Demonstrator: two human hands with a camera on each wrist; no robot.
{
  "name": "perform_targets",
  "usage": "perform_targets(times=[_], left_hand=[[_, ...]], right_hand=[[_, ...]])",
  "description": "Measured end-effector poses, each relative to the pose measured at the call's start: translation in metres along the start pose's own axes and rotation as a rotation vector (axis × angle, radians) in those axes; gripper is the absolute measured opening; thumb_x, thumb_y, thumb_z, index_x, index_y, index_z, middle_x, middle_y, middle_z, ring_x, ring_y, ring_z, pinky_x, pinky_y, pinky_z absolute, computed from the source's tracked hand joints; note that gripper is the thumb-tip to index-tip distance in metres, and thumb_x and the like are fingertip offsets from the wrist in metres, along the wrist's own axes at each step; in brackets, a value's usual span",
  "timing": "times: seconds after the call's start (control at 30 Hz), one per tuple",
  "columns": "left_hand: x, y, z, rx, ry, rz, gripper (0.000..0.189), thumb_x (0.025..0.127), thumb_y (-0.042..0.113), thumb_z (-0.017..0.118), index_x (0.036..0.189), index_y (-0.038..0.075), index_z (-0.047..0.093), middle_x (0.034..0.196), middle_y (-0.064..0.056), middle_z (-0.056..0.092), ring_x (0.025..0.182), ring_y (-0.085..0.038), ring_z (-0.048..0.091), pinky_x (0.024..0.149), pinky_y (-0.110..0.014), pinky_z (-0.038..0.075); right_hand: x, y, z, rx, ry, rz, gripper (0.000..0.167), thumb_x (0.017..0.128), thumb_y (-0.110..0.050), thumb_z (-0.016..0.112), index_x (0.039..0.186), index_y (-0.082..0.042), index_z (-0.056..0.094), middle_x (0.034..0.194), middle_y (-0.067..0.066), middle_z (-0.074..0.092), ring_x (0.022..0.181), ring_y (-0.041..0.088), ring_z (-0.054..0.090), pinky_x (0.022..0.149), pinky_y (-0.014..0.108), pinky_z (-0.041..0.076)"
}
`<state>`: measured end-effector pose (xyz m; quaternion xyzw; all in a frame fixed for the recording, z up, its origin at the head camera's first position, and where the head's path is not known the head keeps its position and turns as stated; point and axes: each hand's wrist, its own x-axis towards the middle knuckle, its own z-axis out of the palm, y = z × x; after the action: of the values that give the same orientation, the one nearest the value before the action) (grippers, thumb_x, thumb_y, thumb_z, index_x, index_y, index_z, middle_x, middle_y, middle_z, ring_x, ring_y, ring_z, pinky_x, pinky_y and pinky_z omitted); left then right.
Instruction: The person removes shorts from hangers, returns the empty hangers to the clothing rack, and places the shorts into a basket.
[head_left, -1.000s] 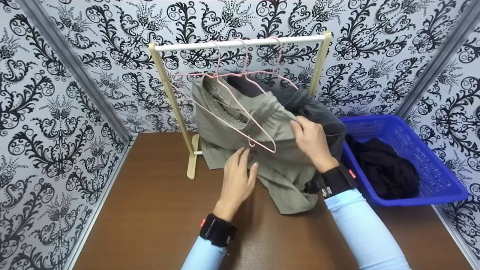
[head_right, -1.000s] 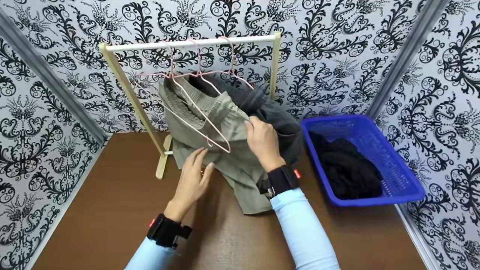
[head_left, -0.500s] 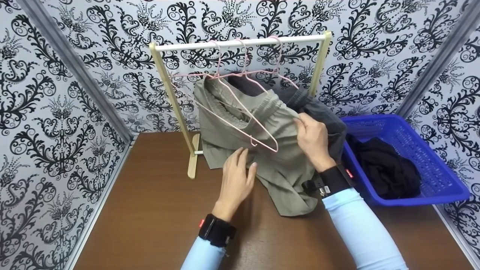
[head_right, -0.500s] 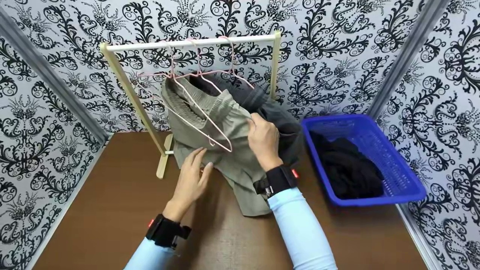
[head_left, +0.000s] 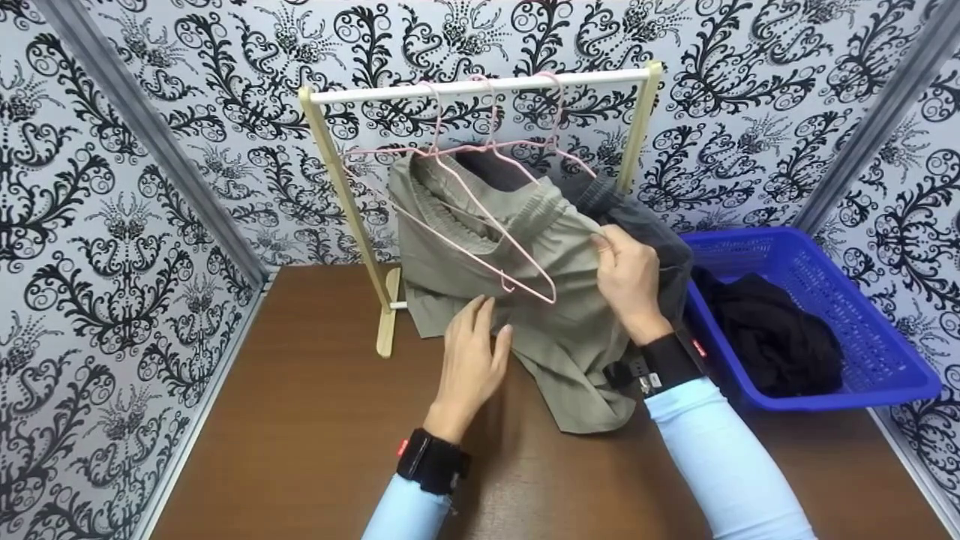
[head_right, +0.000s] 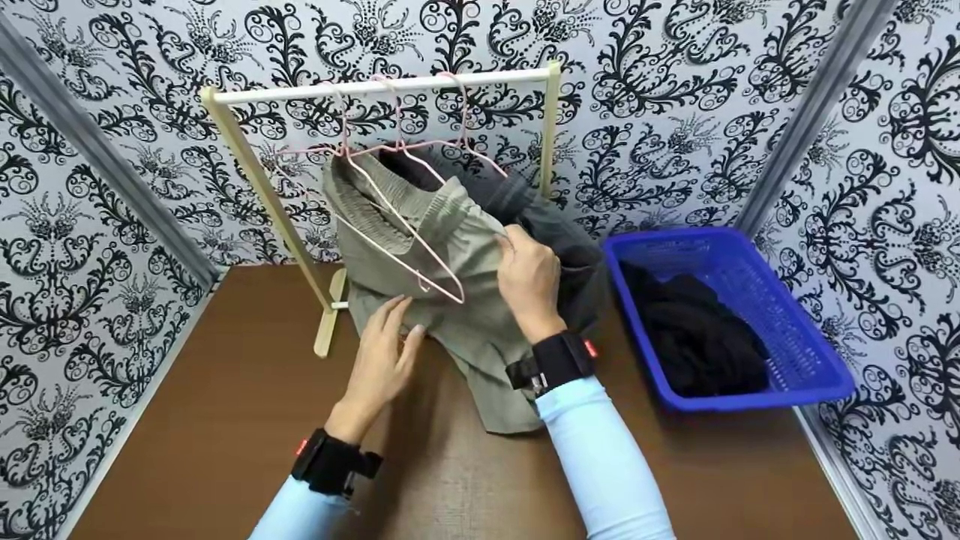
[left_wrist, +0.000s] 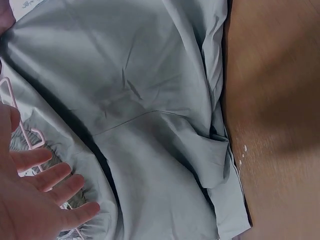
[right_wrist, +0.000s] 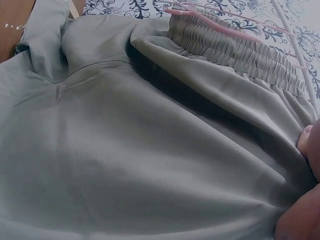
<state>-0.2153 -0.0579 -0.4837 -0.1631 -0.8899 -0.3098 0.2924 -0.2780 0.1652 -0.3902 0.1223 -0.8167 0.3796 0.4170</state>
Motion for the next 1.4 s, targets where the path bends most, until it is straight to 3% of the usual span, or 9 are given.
perform_targets(times=[0.33,0.6,1.0,1.4], left_hand=[[0.001,-0.002,-0.001,-0.007,0.028,0.014,0.045,0.103,0.020,0.060,0.140,-0.006,0.056,0.142,-0.026,0.055,0.132,-0.042,0.053,0.111,-0.059,0.040],[0.001,-0.003,-0.002,0.001,0.038,0.018,0.045,0.102,0.019,0.062,0.138,-0.006,0.057,0.141,-0.025,0.056,0.131,-0.042,0.054,0.111,-0.058,0.040],[0.000,-0.003,-0.004,0.000,0.005,-0.004,0.046,0.104,0.022,0.058,0.142,-0.005,0.054,0.143,-0.025,0.054,0.133,-0.041,0.052,0.112,-0.058,0.040],[-0.001,-0.003,0.000,0.003,0.046,0.024,0.045,0.103,0.021,0.060,0.139,-0.006,0.056,0.140,-0.025,0.056,0.130,-0.041,0.054,0.110,-0.058,0.041]], right_hand=[[-0.003,0.003,-0.007,0.023,0.023,-0.007,0.020,0.098,-0.013,0.067,0.083,0.000,0.066,0.063,0.015,0.052,0.057,0.038,0.050,0.056,0.054,0.041],[-0.007,0.008,-0.009,0.028,0.059,-0.008,0.020,0.097,-0.011,0.067,0.081,0.000,0.065,0.061,0.013,0.049,0.053,0.032,0.046,0.052,0.044,0.034],[-0.008,0.011,-0.012,0.019,0.113,0.016,0.018,0.096,-0.012,0.069,0.083,0.000,0.066,0.062,0.015,0.053,0.056,0.036,0.049,0.054,0.051,0.039],[-0.017,0.020,-0.016,0.027,0.119,0.005,0.016,0.097,-0.010,0.069,0.086,0.002,0.069,0.062,0.014,0.053,0.054,0.029,0.047,0.054,0.042,0.037]])
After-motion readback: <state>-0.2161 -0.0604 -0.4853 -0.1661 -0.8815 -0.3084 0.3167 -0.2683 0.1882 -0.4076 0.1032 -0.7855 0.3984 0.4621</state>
